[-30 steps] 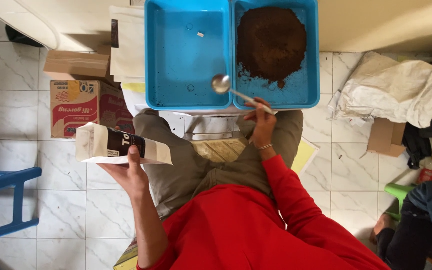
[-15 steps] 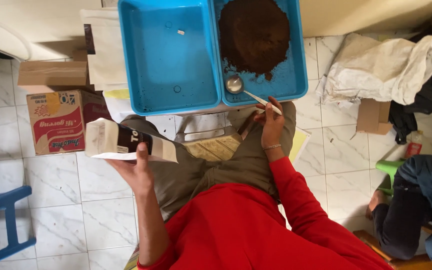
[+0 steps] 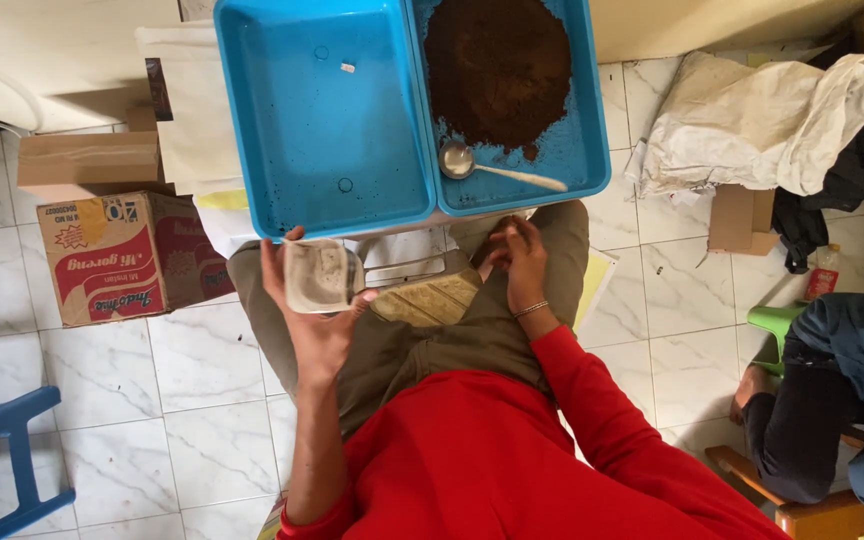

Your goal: Manually filling small retail pouches with coffee beans and ground coffee using a spoon from sorting trays.

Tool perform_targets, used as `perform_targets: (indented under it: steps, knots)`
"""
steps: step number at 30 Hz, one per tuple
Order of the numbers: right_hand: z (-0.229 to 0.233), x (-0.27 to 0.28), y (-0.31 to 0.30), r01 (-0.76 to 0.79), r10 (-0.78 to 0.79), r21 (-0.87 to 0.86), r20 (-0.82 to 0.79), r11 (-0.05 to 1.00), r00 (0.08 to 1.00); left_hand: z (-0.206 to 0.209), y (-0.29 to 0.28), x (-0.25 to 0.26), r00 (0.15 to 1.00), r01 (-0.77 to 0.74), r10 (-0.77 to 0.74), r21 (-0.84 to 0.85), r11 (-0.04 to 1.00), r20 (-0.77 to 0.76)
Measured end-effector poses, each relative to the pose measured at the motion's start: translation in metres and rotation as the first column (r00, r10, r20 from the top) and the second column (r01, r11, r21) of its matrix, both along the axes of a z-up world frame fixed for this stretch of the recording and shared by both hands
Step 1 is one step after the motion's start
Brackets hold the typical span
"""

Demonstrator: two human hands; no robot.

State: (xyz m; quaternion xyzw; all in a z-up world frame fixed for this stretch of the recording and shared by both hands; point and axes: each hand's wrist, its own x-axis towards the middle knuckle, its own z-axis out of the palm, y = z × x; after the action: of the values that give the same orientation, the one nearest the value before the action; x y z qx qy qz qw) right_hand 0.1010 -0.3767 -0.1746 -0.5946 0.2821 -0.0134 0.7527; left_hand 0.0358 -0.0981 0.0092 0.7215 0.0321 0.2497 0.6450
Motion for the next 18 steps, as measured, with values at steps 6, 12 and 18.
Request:
perform_targets:
  steps: [6, 12, 18]
  knots:
    - [0.009, -0.011, 0.020, -0.394, 0.380, -0.145, -0.111, 0.908, 0.918, -0.018, -0.001, 0.002, 0.995, 0.061, -0.059, 0.026, 0.998, -0.083]
    - [0.053, -0.032, 0.059, -0.774, 0.825, -0.338, 0.014, 0.536, 0.566, -0.039, -0.024, 0.003, 0.980, 0.119, -0.099, 0.110, 0.987, -0.172]
    - [0.063, -0.031, 0.079, -0.591, 0.885, -0.659, 0.351, 0.465, 0.306, -0.037, -0.024, 0.003, 0.933, 0.324, -0.267, 0.239, 0.915, -0.243]
